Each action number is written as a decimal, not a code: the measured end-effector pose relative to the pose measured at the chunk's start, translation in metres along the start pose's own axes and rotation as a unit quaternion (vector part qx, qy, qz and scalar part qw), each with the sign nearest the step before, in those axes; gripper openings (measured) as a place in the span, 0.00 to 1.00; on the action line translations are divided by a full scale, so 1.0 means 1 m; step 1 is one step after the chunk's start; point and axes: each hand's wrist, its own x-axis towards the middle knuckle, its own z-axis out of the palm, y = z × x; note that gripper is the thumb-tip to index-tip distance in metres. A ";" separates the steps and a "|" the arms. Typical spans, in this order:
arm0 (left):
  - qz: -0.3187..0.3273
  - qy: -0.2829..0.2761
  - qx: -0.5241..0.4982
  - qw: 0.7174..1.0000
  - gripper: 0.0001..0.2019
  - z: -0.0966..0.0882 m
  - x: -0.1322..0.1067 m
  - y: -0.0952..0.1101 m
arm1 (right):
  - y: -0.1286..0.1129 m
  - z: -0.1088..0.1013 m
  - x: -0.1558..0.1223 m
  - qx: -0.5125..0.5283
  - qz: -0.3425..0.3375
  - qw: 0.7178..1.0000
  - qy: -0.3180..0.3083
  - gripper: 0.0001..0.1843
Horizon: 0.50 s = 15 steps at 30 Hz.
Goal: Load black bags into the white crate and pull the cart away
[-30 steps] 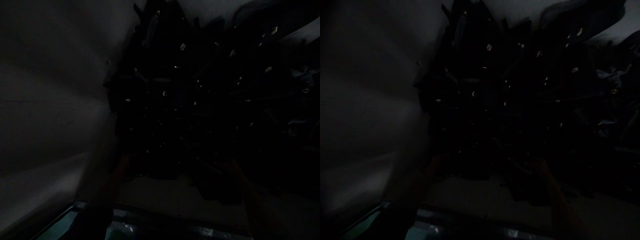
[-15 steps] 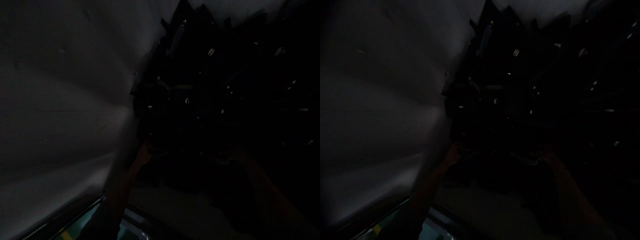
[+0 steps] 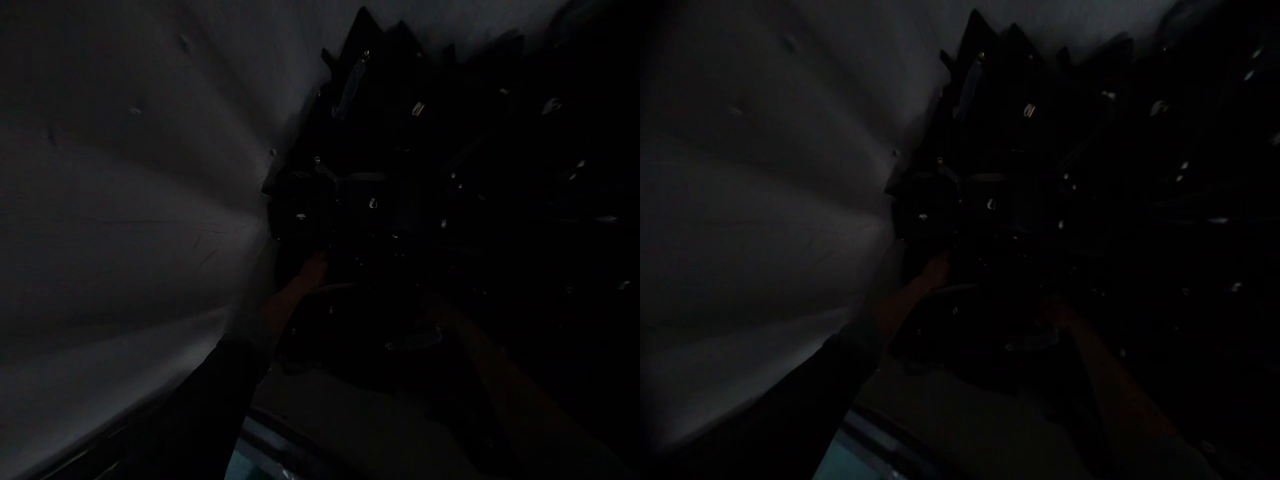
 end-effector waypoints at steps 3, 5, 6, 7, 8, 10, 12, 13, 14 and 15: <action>0.002 0.011 0.007 1.000 0.17 0.005 -0.014 0.017 | 0.016 0.006 -0.033 0.018 0.019 0.998 -0.051 0.19; 0.003 0.019 0.009 1.000 0.19 0.007 -0.025 0.028 | 0.030 0.009 -0.055 0.038 0.036 0.996 -0.077 0.17; 0.002 0.022 0.010 1.000 0.20 0.007 -0.030 0.033 | 0.037 0.009 -0.064 0.049 0.046 0.995 -0.079 0.17; 0.000 0.025 0.011 1.000 0.20 0.006 -0.036 0.038 | 0.043 0.009 -0.073 0.062 0.055 0.994 -0.074 0.17; -0.003 0.028 0.012 1.000 0.18 0.005 -0.041 0.042 | 0.049 0.008 -0.082 0.076 0.060 0.994 -0.060 0.17; -0.015 0.033 0.013 0.999 0.16 0.002 -0.053 0.050 | 0.059 0.005 -0.098 0.094 0.058 0.994 -0.022 0.17; -0.032 0.043 0.011 0.999 0.17 -0.003 -0.066 0.056 | 0.065 0.004 -0.115 0.100 0.047 0.994 0.016 0.17; -0.041 0.049 0.008 0.998 0.17 -0.006 -0.073 0.059 | 0.066 0.003 -0.124 0.102 0.041 0.993 0.035 0.16; -0.050 0.055 0.003 0.997 0.16 -0.008 -0.081 0.062 | 0.067 0.004 -0.134 0.103 0.035 0.993 0.053 0.16; -0.056 0.059 -0.003 0.997 0.16 -0.011 -0.088 0.064 | 0.067 0.004 -0.145 0.100 0.027 0.992 0.069 0.16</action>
